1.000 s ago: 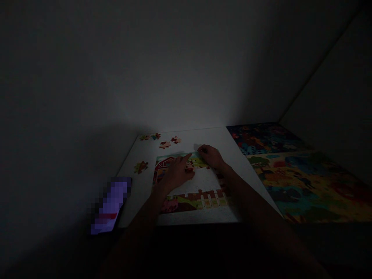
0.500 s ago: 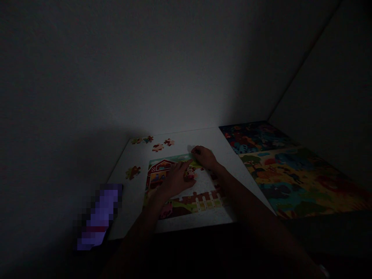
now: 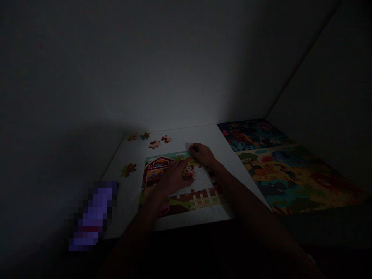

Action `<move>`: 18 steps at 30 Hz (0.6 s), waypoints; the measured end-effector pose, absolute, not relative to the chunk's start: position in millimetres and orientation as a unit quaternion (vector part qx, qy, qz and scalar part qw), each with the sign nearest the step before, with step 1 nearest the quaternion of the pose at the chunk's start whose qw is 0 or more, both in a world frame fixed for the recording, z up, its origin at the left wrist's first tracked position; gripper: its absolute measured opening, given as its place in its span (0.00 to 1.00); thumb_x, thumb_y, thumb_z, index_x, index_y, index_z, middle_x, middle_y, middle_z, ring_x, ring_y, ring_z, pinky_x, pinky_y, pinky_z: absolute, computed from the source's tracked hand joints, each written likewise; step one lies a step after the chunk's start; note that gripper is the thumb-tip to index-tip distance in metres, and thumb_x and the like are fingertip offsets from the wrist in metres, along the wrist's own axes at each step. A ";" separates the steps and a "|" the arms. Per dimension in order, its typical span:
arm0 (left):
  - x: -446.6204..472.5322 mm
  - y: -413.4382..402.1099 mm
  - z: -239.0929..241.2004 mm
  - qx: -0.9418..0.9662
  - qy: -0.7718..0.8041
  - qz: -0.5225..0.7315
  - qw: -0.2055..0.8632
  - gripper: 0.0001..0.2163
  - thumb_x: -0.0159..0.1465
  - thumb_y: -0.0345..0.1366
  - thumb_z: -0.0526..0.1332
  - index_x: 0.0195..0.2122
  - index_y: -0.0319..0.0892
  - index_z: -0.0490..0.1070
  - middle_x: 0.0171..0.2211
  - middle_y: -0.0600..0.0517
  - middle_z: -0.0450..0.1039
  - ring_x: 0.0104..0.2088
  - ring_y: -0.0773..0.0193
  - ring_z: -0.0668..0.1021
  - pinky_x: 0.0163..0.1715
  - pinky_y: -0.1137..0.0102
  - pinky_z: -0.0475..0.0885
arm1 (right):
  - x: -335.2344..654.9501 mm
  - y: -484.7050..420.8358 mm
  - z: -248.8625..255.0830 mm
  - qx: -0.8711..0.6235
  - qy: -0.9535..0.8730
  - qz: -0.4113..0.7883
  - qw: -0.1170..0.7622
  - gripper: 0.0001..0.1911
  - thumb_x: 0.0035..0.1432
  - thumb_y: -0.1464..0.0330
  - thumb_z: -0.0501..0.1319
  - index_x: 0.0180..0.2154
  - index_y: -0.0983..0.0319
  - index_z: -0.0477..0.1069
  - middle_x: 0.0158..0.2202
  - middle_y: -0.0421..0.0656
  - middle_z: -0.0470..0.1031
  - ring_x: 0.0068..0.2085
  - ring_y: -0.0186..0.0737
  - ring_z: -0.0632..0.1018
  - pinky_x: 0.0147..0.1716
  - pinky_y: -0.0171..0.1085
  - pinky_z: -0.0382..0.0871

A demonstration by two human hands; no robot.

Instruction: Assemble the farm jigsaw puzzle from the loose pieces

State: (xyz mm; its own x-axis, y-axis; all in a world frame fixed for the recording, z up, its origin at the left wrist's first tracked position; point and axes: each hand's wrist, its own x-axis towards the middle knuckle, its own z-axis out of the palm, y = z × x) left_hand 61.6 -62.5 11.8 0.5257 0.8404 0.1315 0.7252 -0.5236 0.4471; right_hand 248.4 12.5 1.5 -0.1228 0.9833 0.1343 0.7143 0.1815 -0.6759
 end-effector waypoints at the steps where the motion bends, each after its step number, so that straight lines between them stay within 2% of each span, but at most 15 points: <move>1: 61.2 -61.8 10.8 0.857 0.455 0.171 0.168 0.33 0.58 0.40 0.66 0.64 0.46 0.56 0.55 0.44 0.66 0.56 0.48 0.68 0.57 0.54 0.64 | 248.5 12.7 1.1 -0.594 -0.714 0.231 0.289 0.10 0.59 0.69 0.58 0.42 0.59 0.76 0.44 0.43 0.79 0.42 0.38 0.77 0.44 0.35 0.67; 9: 61.0 -62.7 12.7 0.867 0.442 0.165 0.159 0.29 0.58 0.39 0.66 0.61 0.48 0.61 0.55 0.46 0.67 0.57 0.49 0.68 0.57 0.54 0.64 | 248.4 12.6 2.3 -0.593 -0.713 0.237 0.290 0.10 0.59 0.70 0.58 0.41 0.60 0.76 0.43 0.43 0.79 0.41 0.38 0.77 0.43 0.35 0.68; 18: 60.7 -67.3 20.5 0.863 0.449 0.155 0.172 0.31 0.59 0.38 0.65 0.63 0.48 0.58 0.58 0.46 0.67 0.57 0.50 0.69 0.58 0.55 0.63 | 248.7 11.6 5.2 -0.591 -0.716 0.237 0.286 0.10 0.58 0.70 0.58 0.41 0.60 0.75 0.42 0.43 0.79 0.41 0.39 0.77 0.42 0.35 0.67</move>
